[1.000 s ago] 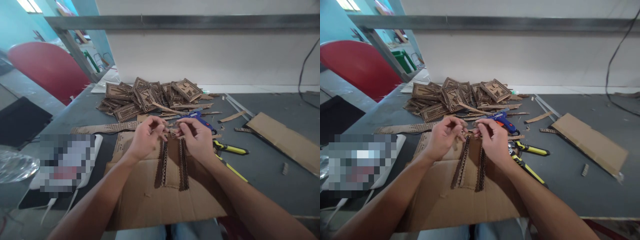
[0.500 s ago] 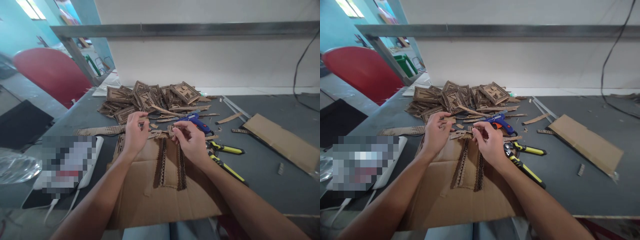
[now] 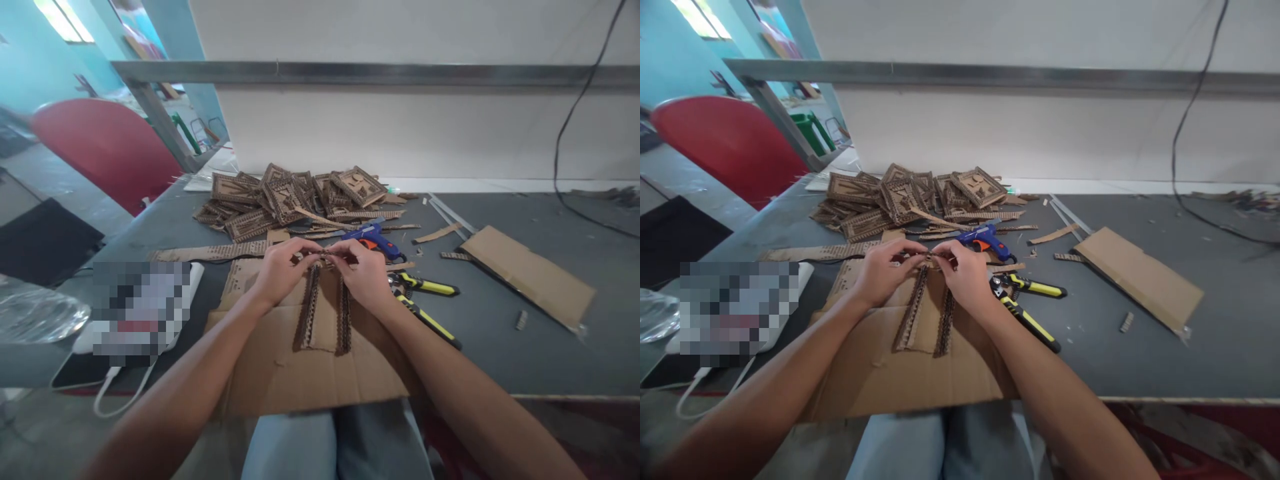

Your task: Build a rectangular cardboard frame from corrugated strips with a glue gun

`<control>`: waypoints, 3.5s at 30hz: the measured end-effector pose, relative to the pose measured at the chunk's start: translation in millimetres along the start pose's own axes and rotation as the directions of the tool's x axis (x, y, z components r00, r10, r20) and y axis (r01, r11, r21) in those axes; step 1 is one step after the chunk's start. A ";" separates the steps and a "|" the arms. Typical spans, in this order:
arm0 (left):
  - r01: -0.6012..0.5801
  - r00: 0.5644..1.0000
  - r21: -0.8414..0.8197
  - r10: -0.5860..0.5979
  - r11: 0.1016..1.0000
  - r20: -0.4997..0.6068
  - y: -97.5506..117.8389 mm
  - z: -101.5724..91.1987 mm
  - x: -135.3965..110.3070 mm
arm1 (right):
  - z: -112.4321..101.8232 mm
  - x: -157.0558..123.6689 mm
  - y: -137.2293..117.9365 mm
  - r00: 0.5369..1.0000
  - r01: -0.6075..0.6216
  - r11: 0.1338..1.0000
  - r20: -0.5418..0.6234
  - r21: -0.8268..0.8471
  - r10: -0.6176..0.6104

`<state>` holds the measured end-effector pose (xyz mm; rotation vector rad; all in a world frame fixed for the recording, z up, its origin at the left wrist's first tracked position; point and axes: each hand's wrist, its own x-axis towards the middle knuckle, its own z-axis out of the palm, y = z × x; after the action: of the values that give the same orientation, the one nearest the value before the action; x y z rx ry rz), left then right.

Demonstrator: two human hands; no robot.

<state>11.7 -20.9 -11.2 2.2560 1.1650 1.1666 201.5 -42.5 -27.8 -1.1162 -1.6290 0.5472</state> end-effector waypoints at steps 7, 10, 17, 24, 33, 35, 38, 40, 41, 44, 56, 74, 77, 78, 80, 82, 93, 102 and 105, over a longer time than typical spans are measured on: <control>-0.037 0.999 0.059 0.038 0.998 -0.014 -0.9 6.0 -1.2 | -7.4 4.6 1.3 0.997 0.081 0.996 -0.002 -0.037 -0.081; -0.095 0.996 0.109 0.094 0.990 0.013 -5.0 8.1 -1.8 | -7.8 4.3 2.3 0.996 0.091 0.995 0.012 -0.040 -0.090; -0.222 0.975 0.178 0.213 0.959 0.069 -18.5 10.5 -2.1 | -7.8 2.0 6.7 0.992 0.122 0.980 0.048 -0.158 -0.116; -0.142 0.989 0.154 0.134 0.978 0.065 -25.5 12.3 -3.7 | -13.0 1.6 5.2 0.983 0.177 0.934 0.100 -0.311 -0.153; 0.035 0.999 0.074 -0.037 0.997 0.029 -29.3 13.1 -3.4 | -97.7 -34.6 19.7 0.991 0.006 0.807 -0.102 -0.590 -0.082; 0.045 0.997 0.070 -0.050 0.997 0.064 -23.9 12.1 -4.4 | -114.2 -40.8 32.9 0.992 -0.068 0.795 -0.128 -0.603 -0.012; 0.045 0.985 0.039 -0.051 0.998 0.167 -15.4 10.6 -6.4 | -127.7 -33.6 49.3 0.979 -0.201 0.766 -0.158 -0.610 0.130; 0.032 0.977 0.049 -0.041 0.998 0.209 -11.9 10.6 -6.9 | -127.6 -19.0 52.6 0.968 -0.250 0.746 -0.142 -0.617 0.206; 0.018 0.976 0.063 -0.031 0.998 0.215 -11.0 11.1 -6.8 | -124.8 -10.2 51.7 0.963 -0.262 0.738 -0.119 -0.622 0.241; -0.033 0.974 0.105 0.008 0.994 0.225 -9.8 13.7 -6.0 | -108.0 16.0 42.9 0.931 -0.276 0.696 -0.002 -0.663 0.366; -0.272 0.825 0.300 0.061 0.915 0.561 15.7 11.5 22.1 | -76.6 30.0 61.3 0.874 -0.186 0.582 0.137 -0.792 0.466; -0.160 0.768 0.462 -0.184 0.872 0.613 16.2 -18.5 63.4 | -83.1 14.6 47.6 0.985 -0.131 0.942 -0.147 -0.309 0.088; -0.060 0.818 0.444 -0.210 0.894 0.535 6.5 -21.2 57.1 | -85.2 13.2 47.9 0.985 -0.126 0.956 -0.150 -0.265 0.088; -0.062 0.821 0.448 -0.210 0.892 0.531 4.8 -21.4 54.1 | -86.0 12.5 46.2 0.988 -0.111 0.958 -0.130 -0.264 0.079; -0.071 0.832 0.485 -0.216 0.872 0.511 2.8 -20.4 47.8 | -86.5 11.2 39.3 0.995 -0.080 0.959 -0.075 -0.273 0.062; -0.061 0.850 0.503 -0.220 0.862 0.479 2.0 -18.1 43.2 | -84.5 10.0 30.0 0.995 -0.087 0.945 -0.066 -0.316 0.070; -0.182 0.727 0.161 0.022 0.970 0.687 -8.1 -3.3 64.8 | -76.1 9.1 25.5 0.967 -0.116 0.934 -0.254 -0.337 0.029; -0.122 0.583 0.056 0.026 0.991 0.812 -10.9 5.7 95.1 | -73.8 10.9 27.7 0.935 -0.154 0.949 -0.350 -0.277 0.050; -0.098 0.545 0.080 -0.014 0.992 0.838 -6.7 5.1 104.3 | -73.5 11.4 28.0 0.933 -0.159 0.954 -0.353 -0.254 0.062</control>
<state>46.2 66.4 35.0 2.4353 0.7542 -0.1020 279.7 -32.4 -18.2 -1.4331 -1.3680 0.1784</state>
